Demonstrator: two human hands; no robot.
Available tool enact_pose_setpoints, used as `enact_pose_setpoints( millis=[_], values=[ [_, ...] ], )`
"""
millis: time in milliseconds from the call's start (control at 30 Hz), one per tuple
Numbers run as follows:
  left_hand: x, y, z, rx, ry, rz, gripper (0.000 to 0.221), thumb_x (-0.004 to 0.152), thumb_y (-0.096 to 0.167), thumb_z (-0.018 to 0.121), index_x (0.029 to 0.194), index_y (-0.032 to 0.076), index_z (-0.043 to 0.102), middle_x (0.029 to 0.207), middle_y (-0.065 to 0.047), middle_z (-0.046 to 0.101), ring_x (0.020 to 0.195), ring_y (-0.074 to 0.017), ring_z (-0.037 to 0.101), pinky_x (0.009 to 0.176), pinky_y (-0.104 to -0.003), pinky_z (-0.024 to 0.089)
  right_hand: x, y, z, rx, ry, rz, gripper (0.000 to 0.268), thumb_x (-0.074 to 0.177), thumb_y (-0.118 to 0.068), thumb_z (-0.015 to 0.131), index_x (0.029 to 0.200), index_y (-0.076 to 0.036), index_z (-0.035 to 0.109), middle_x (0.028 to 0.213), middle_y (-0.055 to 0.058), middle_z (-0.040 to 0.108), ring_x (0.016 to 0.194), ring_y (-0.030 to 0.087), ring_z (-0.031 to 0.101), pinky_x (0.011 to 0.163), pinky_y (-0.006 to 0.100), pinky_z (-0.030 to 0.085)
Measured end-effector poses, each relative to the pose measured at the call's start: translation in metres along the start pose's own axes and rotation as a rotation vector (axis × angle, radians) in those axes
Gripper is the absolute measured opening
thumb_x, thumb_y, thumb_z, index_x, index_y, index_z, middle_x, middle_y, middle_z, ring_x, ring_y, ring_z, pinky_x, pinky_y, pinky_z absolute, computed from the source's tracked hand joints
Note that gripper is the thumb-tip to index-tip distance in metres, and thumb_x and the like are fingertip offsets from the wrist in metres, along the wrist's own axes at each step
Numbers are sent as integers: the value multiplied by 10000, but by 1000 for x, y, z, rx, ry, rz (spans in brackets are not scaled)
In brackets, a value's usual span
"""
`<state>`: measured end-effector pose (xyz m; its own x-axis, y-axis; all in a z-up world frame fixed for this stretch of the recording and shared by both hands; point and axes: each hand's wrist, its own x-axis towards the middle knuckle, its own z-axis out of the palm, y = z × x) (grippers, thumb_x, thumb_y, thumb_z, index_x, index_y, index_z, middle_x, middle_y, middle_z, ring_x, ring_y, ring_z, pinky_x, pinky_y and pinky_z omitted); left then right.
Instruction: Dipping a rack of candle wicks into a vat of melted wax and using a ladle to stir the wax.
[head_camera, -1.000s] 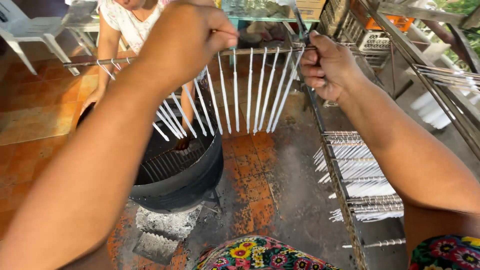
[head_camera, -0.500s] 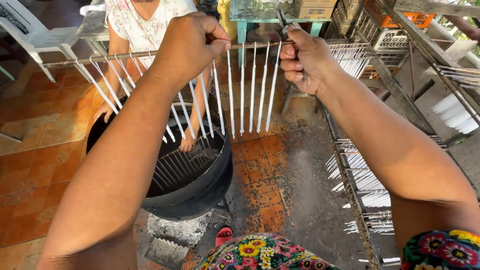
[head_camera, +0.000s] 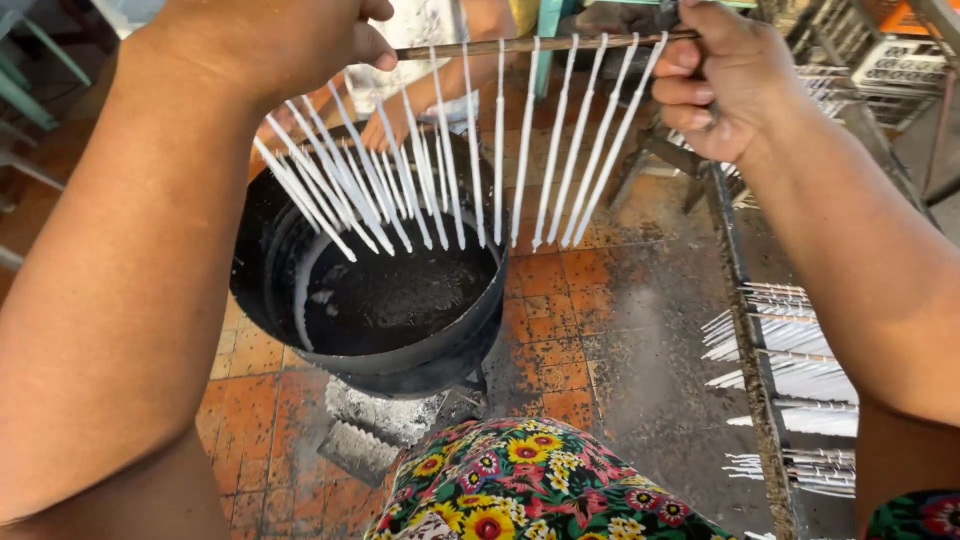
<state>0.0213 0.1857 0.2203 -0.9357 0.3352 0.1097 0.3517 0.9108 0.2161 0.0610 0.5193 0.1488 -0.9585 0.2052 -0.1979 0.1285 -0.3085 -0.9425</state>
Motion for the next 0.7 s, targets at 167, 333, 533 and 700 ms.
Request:
enact_pose_setpoints(
  millis=[167,333,533,700],
  values=[
    [12,-37,21,88,15,142,150,903,181,702,1028,196,783,951,-29,738,831,-282,640,707,-482,451,27,10,-2,-72,-4,26,274,1116,-383,567,894,-250,477,639,-113,415,463,16,262,362,175,161],
    [15,-71,40,116,43,275,129,896,168,718,999,179,795,955,-30,752,849,-288,650,708,-475,463,30,28,13,-216,-56,6,534,987,-567,688,648,-241,436,684,-89,384,504,20,255,402,186,159],
    [14,-113,69,135,17,217,141,938,155,643,1005,147,767,979,-79,762,938,-353,690,769,-517,490,22,66,18,-406,8,-60,537,838,-792,439,766,-264,380,665,-128,397,459,5,275,373,212,237],
    [15,-149,123,414,40,195,169,1043,303,682,1035,165,780,993,-82,689,838,-368,712,661,-530,616,0,124,-12,-481,-42,-270,1030,867,-835,290,1719,-319,30,709,-94,366,474,23,331,350,184,323]
  ],
)
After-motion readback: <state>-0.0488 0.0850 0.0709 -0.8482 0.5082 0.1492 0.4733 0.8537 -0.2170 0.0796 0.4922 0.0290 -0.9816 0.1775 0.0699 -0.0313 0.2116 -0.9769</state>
